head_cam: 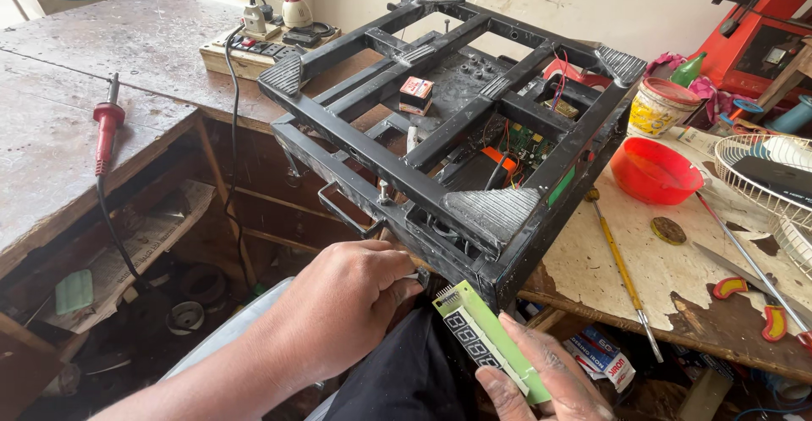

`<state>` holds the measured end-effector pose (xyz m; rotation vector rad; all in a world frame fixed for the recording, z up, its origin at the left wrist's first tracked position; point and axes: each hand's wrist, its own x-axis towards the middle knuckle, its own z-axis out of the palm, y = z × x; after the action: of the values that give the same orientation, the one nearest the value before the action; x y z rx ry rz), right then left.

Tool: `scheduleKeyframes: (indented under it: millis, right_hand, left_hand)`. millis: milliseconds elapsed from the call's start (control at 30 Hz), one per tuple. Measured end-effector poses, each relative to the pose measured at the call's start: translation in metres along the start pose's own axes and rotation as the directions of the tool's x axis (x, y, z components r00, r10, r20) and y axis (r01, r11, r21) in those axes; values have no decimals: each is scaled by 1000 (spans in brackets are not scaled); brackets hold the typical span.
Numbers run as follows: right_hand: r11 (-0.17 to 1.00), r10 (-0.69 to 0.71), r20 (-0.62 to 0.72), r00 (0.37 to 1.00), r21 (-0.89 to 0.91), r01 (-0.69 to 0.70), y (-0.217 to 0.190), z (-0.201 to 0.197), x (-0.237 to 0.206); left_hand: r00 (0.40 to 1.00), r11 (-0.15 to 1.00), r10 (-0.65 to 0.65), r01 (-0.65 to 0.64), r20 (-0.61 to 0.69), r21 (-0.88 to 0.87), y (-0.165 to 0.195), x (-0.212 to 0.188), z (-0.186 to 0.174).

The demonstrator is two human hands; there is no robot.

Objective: The person removes a green circuit board with a digital display from a black metal frame using a screwdriver. They inspect the board, flip it over, and attempt to reconnect a ribbon cable to the display module.

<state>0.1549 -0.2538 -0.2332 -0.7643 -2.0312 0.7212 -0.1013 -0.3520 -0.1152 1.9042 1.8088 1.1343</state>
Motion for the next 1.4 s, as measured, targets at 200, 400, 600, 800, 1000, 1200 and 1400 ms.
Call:
scheduleKeyframes:
  millis: [200, 400, 600, 800, 1000, 1200, 1400]
  right_hand:
    - [964, 155, 30, 988, -226, -144, -17, -2, 0]
    - [951, 121, 69, 990, -295, -96, -29, -6, 1]
    - [960, 106, 96, 990, -270, -76, -32, -9, 5]
    - [978, 41, 67, 997, -208, -26, -36, -8, 2]
    - [966, 42, 71, 997, -257, -22, -41, -8, 4]
    - [980, 61, 46, 997, -194, -51, -43, -7, 4]
    - [959, 156, 44, 987, -247, -141, -41, -8, 3]
  left_hand:
    - [974, 981, -84, 43, 209, 191, 7, 1, -9]
    - [969, 976, -24, -31, 248, 215, 8, 2, -7]
    - [968, 965, 1, -67, 253, 254, 8, 2, -7]
    - [961, 971, -41, -26, 273, 239, 8, 2, -6]
    - [968, 966, 38, -99, 249, 237, 7, 1, -7]
    - [966, 968, 12, -75, 257, 240, 9, 1, -7]
    - [969, 968, 19, -80, 247, 239, 7, 1, -6]
